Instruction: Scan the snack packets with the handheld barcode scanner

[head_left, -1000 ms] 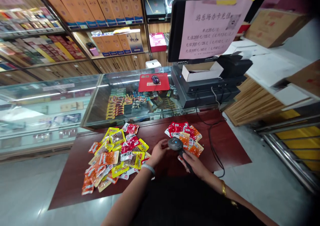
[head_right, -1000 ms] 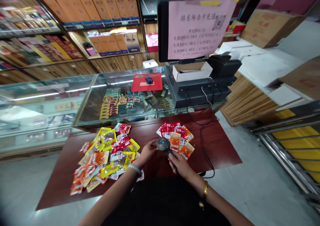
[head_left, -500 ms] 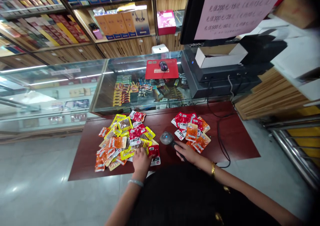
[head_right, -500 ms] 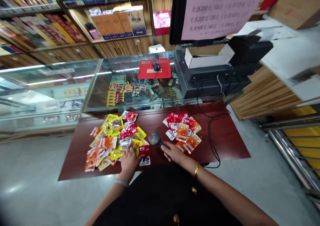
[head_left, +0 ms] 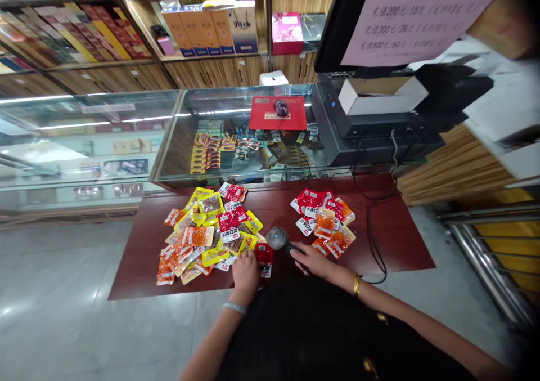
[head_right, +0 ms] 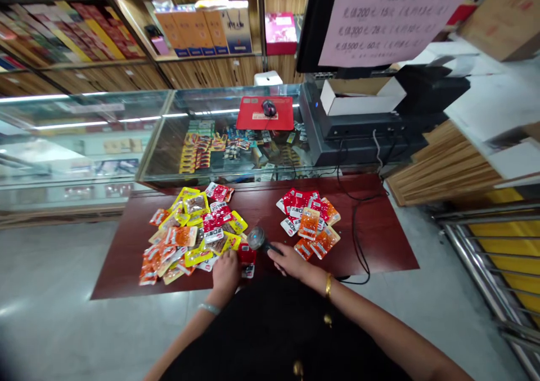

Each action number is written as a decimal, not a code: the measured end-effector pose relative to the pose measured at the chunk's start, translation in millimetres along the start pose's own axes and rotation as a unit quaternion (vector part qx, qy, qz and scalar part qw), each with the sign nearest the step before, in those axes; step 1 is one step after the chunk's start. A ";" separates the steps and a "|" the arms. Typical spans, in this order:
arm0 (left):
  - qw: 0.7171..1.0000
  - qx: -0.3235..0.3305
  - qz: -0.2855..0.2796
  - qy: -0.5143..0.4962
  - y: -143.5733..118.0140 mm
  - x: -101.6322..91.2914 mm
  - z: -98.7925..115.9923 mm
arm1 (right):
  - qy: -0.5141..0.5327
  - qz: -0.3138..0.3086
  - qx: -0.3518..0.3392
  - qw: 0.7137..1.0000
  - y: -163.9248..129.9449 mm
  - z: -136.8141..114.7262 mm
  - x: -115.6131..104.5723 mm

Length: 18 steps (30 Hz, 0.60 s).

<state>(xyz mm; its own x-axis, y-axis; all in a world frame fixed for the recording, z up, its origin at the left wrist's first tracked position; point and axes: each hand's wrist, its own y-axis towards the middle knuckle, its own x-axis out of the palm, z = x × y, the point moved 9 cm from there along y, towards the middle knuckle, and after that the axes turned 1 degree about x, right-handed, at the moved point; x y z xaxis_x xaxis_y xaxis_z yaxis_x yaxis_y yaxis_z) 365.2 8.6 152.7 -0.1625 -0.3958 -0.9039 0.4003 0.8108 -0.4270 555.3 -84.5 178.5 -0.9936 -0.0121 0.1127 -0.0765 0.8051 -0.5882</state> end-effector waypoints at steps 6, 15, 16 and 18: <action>0.971 -0.026 -0.048 -0.235 29.3 2.0 22.7 | 0.051 0.034 -0.008 0.998 -15.0 -3.3 -19.8; 0.830 0.019 -0.023 -0.558 81.8 -19.7 82.1 | 0.162 0.113 -0.038 0.980 -45.9 -7.3 -57.3; 0.824 0.025 -0.027 -0.565 84.0 -20.9 87.0 | 0.171 0.117 -0.041 0.978 -47.0 -7.5 -59.2; 0.825 0.035 -0.036 -0.564 87.5 -23.2 95.1 | 0.183 0.117 -0.047 0.975 -48.1 -9.3 -61.2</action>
<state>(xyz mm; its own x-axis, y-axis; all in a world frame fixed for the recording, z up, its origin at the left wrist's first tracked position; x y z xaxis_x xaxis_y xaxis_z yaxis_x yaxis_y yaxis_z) 489.7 47.7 138.9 0.7379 -0.6224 -0.2609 0.4831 0.7571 -0.4397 620.6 -116.9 207.3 -0.8855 0.3767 0.2720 0.1741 0.8118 -0.5573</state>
